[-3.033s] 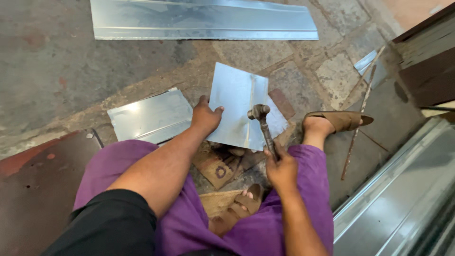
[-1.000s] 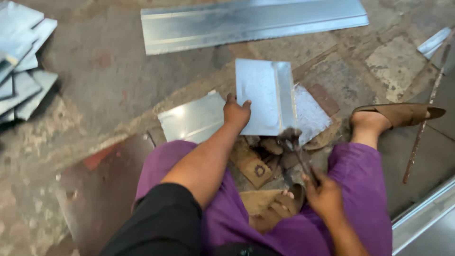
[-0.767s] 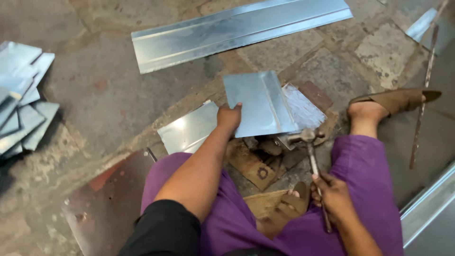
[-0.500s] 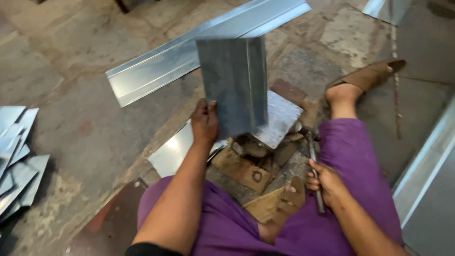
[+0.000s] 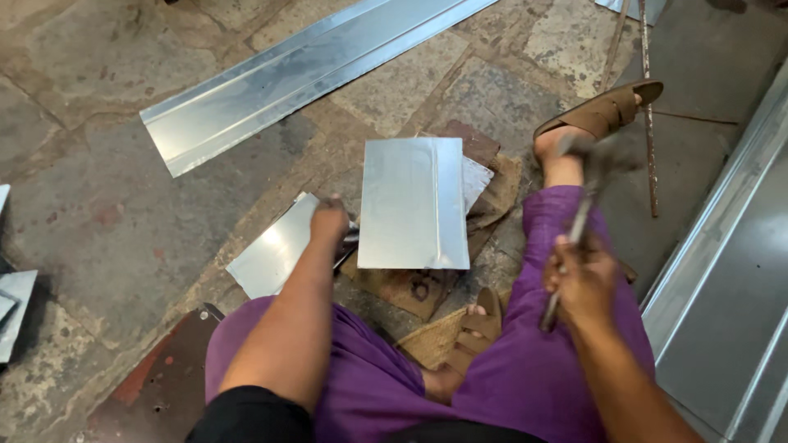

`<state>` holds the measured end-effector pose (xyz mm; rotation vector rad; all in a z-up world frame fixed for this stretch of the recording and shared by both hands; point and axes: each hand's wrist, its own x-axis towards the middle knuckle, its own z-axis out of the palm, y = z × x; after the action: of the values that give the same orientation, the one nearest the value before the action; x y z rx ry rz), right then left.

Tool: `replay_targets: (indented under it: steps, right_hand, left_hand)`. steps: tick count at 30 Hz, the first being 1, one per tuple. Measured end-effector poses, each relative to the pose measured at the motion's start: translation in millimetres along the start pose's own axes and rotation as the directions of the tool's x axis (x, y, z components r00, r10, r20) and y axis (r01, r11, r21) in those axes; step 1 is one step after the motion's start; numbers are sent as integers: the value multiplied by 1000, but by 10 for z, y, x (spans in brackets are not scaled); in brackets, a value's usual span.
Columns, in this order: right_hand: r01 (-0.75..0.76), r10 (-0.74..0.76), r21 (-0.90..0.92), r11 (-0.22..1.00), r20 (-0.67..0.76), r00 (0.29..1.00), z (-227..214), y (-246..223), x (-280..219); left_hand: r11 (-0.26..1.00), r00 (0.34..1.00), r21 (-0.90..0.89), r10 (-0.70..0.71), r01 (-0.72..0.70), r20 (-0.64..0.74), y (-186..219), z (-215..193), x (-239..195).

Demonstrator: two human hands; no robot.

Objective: The person hammers metal sheets against a hard surface with a hammer, bending the edges and shaping the pieces. They pick up individual metal sheets from the floor, manipulate them by hand to align with a work surface, and place them back on the floor after shaping.

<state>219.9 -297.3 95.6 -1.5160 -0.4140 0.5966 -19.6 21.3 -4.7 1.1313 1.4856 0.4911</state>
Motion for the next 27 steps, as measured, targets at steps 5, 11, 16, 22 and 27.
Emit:
replay_targets:
  steps: [5, 11, 16, 22, 27]
  right_hand:
    - [571, -571, -2, 821, 0, 821, -372, -634, 59]
    - [684, -696, 221, 696, -29, 718, -569, -1026, 757]
    - [835, -883, -292, 467, -111, 455, 429, -521, 987]
    - [733, -469, -555, 393, 564, 679, 1256, 202, 1106]
    - [736, -658, -456, 500, 353, 665, 1191, -158, 1182]
  left_hand:
    - [955, 983, 273, 67, -113, 172, -143, 142, -63]
    - [807, 911, 456, 411, -377, 26, -153, 191, -201]
    - [797, 941, 527, 339, -296, 15, -50, 159, -305]
    - [781, 932, 539, 362, -316, 21, -69, 177, -302]
    - [803, 921, 485, 390, -347, 13, -115, 184, -273]
